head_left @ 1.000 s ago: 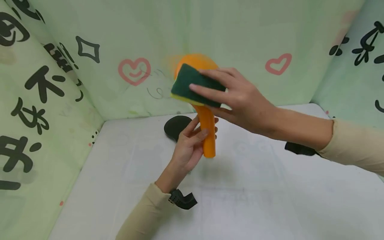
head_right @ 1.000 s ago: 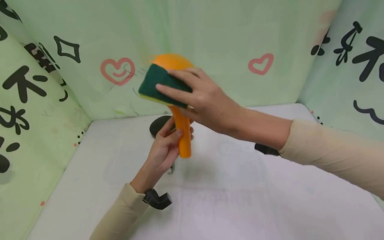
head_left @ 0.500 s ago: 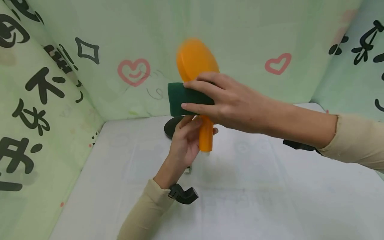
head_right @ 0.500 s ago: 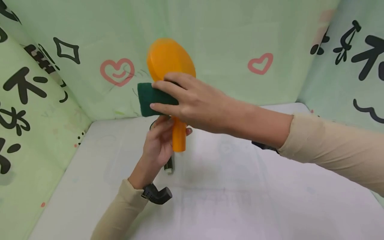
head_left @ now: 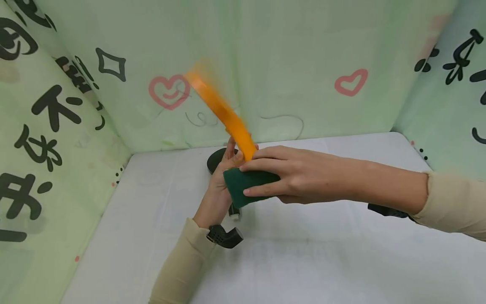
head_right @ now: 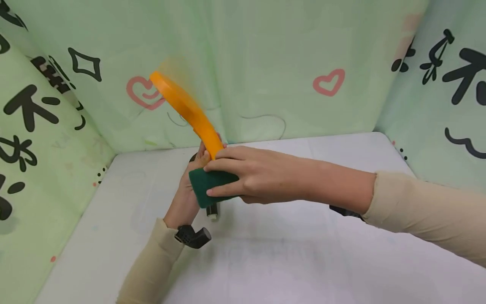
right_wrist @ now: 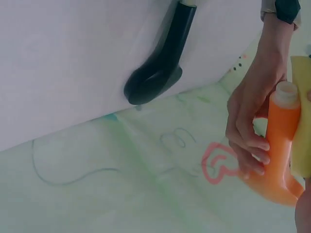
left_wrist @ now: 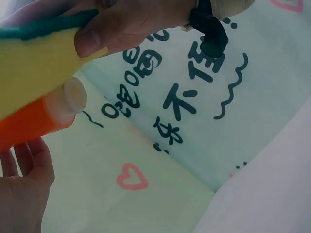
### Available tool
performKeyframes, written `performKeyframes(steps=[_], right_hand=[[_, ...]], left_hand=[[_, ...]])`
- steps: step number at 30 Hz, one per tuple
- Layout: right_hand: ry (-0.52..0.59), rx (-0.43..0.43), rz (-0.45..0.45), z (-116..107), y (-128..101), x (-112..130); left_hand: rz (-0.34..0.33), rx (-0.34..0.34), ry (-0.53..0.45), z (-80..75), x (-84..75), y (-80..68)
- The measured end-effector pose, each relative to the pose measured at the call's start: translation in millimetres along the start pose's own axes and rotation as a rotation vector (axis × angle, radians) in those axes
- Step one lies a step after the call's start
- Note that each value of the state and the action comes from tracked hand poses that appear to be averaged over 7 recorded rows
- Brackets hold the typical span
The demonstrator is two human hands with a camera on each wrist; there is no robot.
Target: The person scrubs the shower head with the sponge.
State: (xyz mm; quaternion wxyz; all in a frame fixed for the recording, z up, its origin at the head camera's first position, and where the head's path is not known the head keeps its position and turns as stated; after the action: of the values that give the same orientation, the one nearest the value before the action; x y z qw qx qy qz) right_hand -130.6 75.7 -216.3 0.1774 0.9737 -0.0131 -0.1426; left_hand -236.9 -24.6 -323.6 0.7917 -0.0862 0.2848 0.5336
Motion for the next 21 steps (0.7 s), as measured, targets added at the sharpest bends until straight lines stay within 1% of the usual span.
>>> performKeyframes(steps=[2, 3, 5, 6, 7, 10, 12, 14, 16, 19, 21], right_hand=[[0.037, -0.013, 0.017, 0.2, -3.9, -1.8], [0.056, -0.027, 0.027, 0.1, -5.0, -3.3], [0.077, -0.049, 0.042, 0.9, -6.2, -5.0], [0.081, -0.06, 0.046, 1.8, -6.4, -5.1], [0.082, -0.07, 0.048, 2.9, -6.4, -4.5], [0.064, -0.094, 0.061, 4.5, -7.4, -3.5], [0.059, -0.103, 0.079, 4.2, -9.8, -4.3], [0.051, -0.106, 0.097, 3.3, -12.4, -5.9], [0.052, -0.112, 0.111, 2.3, -14.9, -7.0], [0.03, -0.148, 0.107, -3.0, -17.7, -8.4], [-0.008, -0.204, 0.092, -11.1, -18.3, -12.2]], left_hand=[[-0.003, 0.054, -0.032, 2.6, -0.5, 0.9], [0.009, 0.087, -0.053, 5.6, -2.2, 1.4], [0.038, 0.163, -0.035, 14.1, -6.4, 0.8], [0.052, 0.193, -0.002, 18.4, -8.6, -0.4], [0.061, 0.208, 0.038, 22.0, -10.5, -1.8], [0.069, 0.207, 0.187, 30.2, -14.2, -5.8], [0.06, 0.201, 0.247, 33.8, -15.4, -7.4], [0.04, 0.2, 0.239, 36.3, -16.5, -7.9], [0.038, 0.21, 0.208, 36.8, -18.5, -7.8], [0.032, 0.22, 0.106, 33.5, -19.4, -7.3], [0.02, 0.203, 0.044, 28.1, -16.4, -8.2]])
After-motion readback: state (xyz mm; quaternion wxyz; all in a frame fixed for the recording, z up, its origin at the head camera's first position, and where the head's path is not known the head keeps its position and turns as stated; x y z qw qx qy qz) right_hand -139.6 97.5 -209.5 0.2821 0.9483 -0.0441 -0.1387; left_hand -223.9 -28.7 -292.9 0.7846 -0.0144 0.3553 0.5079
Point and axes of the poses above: each hand's wrist, its own y-axis towards the middle knuckle, its own z-axis out of the palm, x = y × z, the point moved 8 cm from there along y, towards the middle knuckle, and after that the axes turned 1 degree about -x, right-handed, at the moved point
